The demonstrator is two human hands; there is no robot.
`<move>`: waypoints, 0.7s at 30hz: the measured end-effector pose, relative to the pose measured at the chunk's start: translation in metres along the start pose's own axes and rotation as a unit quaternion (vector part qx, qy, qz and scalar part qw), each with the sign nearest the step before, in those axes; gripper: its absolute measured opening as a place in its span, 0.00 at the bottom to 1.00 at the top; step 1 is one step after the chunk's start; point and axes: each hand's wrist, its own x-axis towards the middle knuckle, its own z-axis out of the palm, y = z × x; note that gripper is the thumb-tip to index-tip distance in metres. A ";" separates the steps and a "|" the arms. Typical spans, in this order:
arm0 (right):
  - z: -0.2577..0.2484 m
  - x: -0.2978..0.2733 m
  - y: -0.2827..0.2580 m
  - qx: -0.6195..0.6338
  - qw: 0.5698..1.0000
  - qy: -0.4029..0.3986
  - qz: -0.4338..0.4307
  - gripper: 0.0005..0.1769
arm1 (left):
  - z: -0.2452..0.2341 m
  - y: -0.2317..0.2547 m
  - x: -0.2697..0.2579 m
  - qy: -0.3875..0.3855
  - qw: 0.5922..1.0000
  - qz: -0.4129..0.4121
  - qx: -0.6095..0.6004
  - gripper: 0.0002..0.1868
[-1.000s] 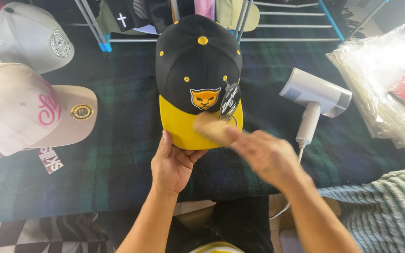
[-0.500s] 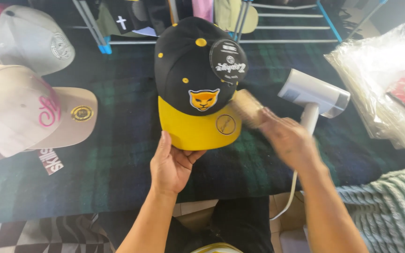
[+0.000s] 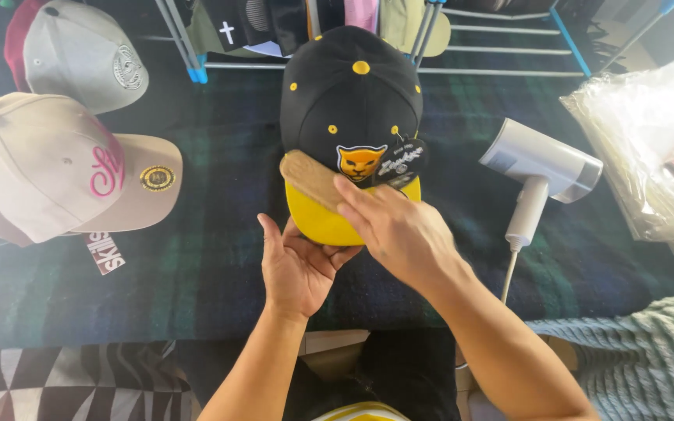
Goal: Cleaning and finishing a baseball cap using a brush and a handheld dryer.
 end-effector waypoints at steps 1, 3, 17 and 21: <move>-0.015 -0.007 -0.002 0.001 1.000 -0.001 -0.005 0.24 | -0.002 -0.001 0.002 0.001 1.000 0.004 -0.002 0.40; -0.044 -0.024 -0.005 0.147 0.983 -0.106 -0.003 0.19 | -0.008 -0.005 0.006 -0.020 0.999 0.020 -0.046 0.42; -0.027 -0.014 0.001 0.145 0.987 -0.052 -0.052 0.20 | -0.009 -0.006 0.005 -0.064 0.998 0.017 -0.019 0.45; -0.015 -0.014 -0.017 0.106 0.993 -0.009 -0.053 0.22 | -0.016 -0.006 0.012 -0.047 0.998 0.003 -0.040 0.42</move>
